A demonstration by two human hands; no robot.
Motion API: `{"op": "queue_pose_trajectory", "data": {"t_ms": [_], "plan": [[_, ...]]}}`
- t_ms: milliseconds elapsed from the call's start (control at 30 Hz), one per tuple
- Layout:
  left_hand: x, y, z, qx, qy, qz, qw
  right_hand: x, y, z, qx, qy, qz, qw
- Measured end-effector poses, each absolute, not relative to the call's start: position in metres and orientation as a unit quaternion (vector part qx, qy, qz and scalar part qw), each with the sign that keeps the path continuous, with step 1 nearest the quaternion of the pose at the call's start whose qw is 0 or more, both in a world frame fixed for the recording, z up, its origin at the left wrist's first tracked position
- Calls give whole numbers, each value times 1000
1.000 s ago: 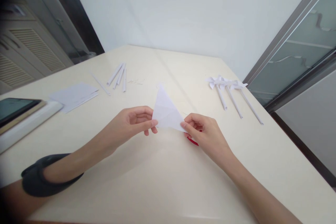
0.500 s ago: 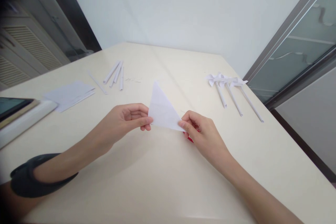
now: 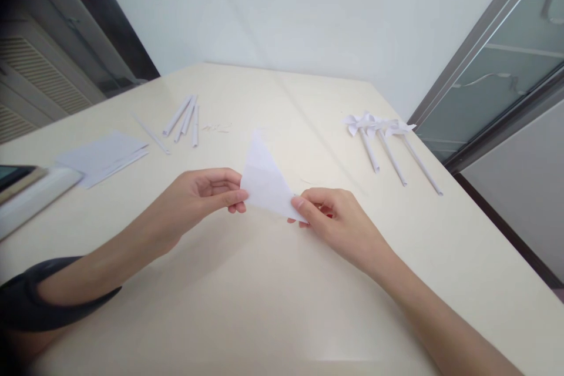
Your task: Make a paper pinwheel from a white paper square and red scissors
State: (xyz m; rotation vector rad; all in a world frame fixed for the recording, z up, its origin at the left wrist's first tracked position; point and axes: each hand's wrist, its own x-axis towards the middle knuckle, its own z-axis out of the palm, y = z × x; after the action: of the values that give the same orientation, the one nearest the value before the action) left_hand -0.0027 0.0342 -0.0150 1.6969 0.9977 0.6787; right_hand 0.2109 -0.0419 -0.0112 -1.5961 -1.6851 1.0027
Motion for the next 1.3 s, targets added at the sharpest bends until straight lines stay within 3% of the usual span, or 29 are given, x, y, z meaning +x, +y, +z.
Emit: {"op": "queue_pose_trajectory", "data": {"t_ms": [267, 600, 967, 1300], "plan": [[1, 26, -19, 740, 334, 179, 556, 206, -40, -15, -574, -622, 415, 333], [0, 26, -12, 699, 350, 254, 570, 195, -45, -18, -565, -556, 483, 373], [3, 21, -9, 603, 376, 224, 667, 192, -43, -27, -586, -523, 468, 405], [2, 18, -16, 580, 353, 301, 669, 184, -50, -19, -613, -482, 469, 415]]}}
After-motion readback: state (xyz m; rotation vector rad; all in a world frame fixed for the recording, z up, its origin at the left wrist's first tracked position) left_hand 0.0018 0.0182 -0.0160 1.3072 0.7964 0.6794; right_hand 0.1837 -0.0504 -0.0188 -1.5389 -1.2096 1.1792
